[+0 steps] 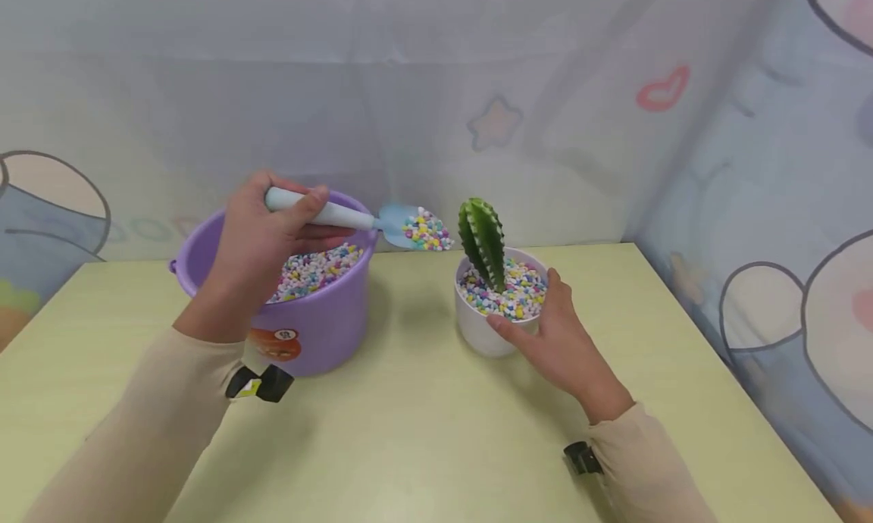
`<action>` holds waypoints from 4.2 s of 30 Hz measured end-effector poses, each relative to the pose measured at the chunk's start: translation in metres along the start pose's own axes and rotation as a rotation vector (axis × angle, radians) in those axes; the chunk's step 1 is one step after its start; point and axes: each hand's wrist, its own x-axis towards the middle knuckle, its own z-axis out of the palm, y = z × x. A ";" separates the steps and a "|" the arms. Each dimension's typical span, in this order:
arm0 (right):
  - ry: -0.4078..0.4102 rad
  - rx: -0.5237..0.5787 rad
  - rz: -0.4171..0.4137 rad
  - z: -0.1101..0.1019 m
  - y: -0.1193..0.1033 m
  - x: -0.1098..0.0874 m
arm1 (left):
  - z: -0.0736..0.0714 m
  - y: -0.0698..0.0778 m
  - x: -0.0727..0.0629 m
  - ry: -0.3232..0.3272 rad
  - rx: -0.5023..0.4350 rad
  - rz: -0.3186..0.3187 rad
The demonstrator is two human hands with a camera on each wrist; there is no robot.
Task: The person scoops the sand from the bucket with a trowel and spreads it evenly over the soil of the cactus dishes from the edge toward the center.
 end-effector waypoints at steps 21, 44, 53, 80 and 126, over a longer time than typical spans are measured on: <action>0.022 -0.006 -0.020 -0.001 -0.002 -0.004 | 0.049 -0.017 -0.010 -0.208 0.679 0.350; -0.016 0.012 -0.026 -0.012 -0.005 -0.001 | -0.025 0.013 -0.011 0.078 0.053 0.099; -0.056 -0.005 -0.080 -0.013 -0.001 -0.002 | -0.089 0.032 -0.010 0.233 0.112 0.097; -0.013 0.003 -0.012 -0.004 -0.004 -0.001 | -0.092 0.025 0.016 0.086 1.102 -0.098; 0.065 -0.029 -0.041 0.003 -0.003 -0.002 | -0.096 -0.004 0.010 0.126 0.921 0.163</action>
